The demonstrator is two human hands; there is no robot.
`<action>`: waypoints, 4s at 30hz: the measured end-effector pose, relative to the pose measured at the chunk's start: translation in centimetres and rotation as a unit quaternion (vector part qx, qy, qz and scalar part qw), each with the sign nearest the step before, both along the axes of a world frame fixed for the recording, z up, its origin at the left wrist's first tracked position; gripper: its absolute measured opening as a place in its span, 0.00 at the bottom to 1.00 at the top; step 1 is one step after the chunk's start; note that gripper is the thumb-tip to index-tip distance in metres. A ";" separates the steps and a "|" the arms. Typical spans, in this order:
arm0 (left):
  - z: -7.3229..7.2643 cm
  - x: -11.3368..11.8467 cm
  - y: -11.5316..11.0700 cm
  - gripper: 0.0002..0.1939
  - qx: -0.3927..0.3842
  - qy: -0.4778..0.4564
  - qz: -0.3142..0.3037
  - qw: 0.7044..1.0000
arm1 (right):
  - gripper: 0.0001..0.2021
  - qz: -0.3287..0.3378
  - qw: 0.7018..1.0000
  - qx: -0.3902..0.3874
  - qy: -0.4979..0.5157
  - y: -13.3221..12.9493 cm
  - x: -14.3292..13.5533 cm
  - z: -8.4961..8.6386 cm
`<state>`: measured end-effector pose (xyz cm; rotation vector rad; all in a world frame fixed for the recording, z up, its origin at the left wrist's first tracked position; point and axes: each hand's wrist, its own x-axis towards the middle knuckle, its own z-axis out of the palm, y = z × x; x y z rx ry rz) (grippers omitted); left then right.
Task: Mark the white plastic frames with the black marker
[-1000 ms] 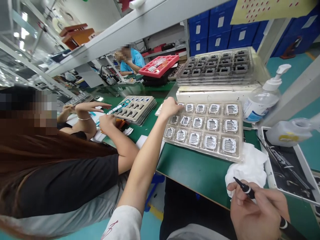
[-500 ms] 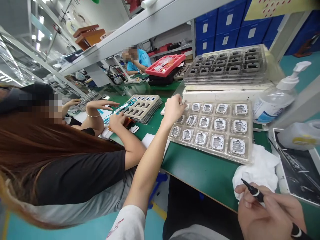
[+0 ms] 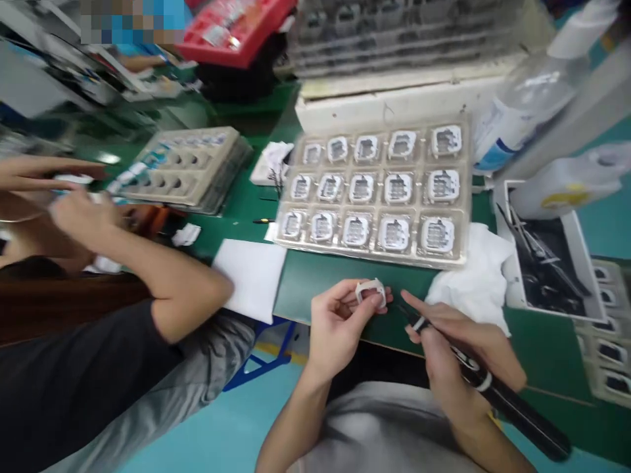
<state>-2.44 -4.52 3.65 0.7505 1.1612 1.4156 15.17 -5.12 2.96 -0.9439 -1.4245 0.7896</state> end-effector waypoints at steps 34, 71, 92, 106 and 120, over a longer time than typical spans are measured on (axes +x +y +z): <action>-0.2 -0.4 -0.8 0.04 0.080 0.293 -0.034 0.952 | 0.10 -0.036 0.996 0.015 -0.077 0.3 -2.1 0.9; -0.5 -1.0 -1.3 0.05 0.071 0.351 -0.030 0.933 | 0.11 -0.058 0.977 0.140 -0.150 0.6 -2.9 0.5; -0.5 -0.9 -0.9 0.02 0.090 0.319 -0.036 0.943 | 0.09 -0.053 0.987 0.065 -0.134 -0.1 -2.2 0.5; -0.5 -0.8 -0.9 0.06 0.092 0.309 -0.038 0.946 | 0.08 -0.059 0.987 0.078 -0.125 0.0 -2.5 0.5; -0.4 -0.7 -0.7 0.06 0.094 0.309 -0.038 0.946 | 0.09 -0.072 0.986 0.042 -0.141 -0.2 -2.4 0.4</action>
